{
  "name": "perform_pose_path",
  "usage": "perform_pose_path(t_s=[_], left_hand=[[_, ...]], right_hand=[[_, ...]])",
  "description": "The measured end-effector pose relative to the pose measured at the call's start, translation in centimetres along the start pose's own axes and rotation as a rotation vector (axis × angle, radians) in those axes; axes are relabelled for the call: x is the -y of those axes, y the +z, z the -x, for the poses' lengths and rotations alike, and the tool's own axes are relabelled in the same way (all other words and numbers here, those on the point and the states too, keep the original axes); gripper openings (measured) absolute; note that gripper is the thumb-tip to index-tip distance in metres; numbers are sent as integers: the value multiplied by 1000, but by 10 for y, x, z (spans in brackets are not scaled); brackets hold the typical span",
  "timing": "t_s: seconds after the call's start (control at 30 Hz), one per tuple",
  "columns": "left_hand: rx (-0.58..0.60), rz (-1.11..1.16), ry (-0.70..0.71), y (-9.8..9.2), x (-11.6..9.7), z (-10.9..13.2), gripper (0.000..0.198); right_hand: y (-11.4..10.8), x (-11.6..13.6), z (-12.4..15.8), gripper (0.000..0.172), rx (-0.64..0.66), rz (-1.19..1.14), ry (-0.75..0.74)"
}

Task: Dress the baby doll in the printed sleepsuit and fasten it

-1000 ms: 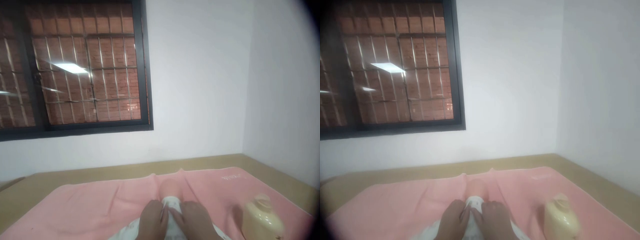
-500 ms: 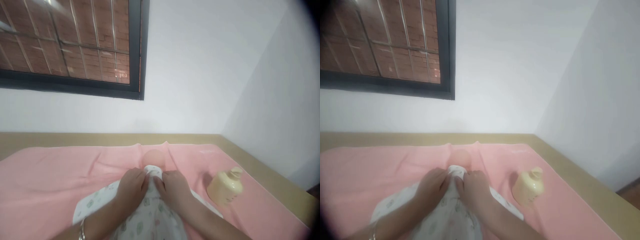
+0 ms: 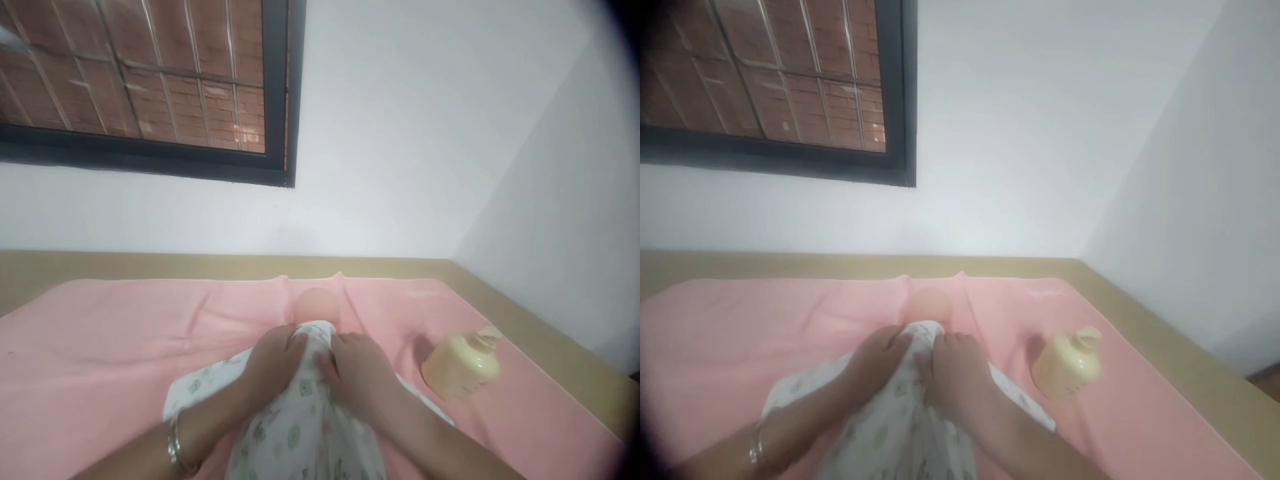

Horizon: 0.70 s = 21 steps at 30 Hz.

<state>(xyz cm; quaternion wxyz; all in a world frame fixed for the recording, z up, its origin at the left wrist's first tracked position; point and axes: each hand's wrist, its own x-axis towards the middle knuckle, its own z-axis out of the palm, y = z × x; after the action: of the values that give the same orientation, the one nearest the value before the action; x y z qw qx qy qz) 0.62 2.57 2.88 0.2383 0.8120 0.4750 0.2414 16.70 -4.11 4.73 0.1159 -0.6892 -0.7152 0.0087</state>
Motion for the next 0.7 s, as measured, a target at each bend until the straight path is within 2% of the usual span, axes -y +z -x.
perform_pose_path(t_s=[0.1, 0.13, 0.2, 0.27, 0.33, 0.4, 0.5, 0.53, 0.57, 0.7], left_hand=[[-94, -74, 142, 1, -5, 7, 32], [-103, -74, 185, 1, -6, 9, 29], [-92, -50, 200, 0, -6, 8, 27], [-45, -29, 136, -1, -4, 5, 31], [18, -42, 83, -2, -2, 1, 39], [26, -105, 93, -2, -2, 1, 42], [-53, -254, 202, 0, -5, 4, 37], [-69, -280, 228, 0, -5, 5, 35], [-74, -285, 237, 1, -6, 5, 34], [-2, -207, 154, 0, -3, 2, 39]], right_hand=[[2, -11, -9, 59, 181, -153, 41], [2, -12, -10, 60, 205, -181, 47], [2, -9, -8, 57, 147, -144, 40], [1, -3, -2, 50, 18, -53, 8], [0, 0, 0, 44, -46, -11, -9], [0, -3, -3, 48, 11, -58, 15], [3, -15, -11, 59, 190, -189, 85], [3, -17, -12, 61, 209, -204, 90], [4, -17, -11, 60, 187, -189, 82], [3, -5, 1, 42, -88, -27, -45]])
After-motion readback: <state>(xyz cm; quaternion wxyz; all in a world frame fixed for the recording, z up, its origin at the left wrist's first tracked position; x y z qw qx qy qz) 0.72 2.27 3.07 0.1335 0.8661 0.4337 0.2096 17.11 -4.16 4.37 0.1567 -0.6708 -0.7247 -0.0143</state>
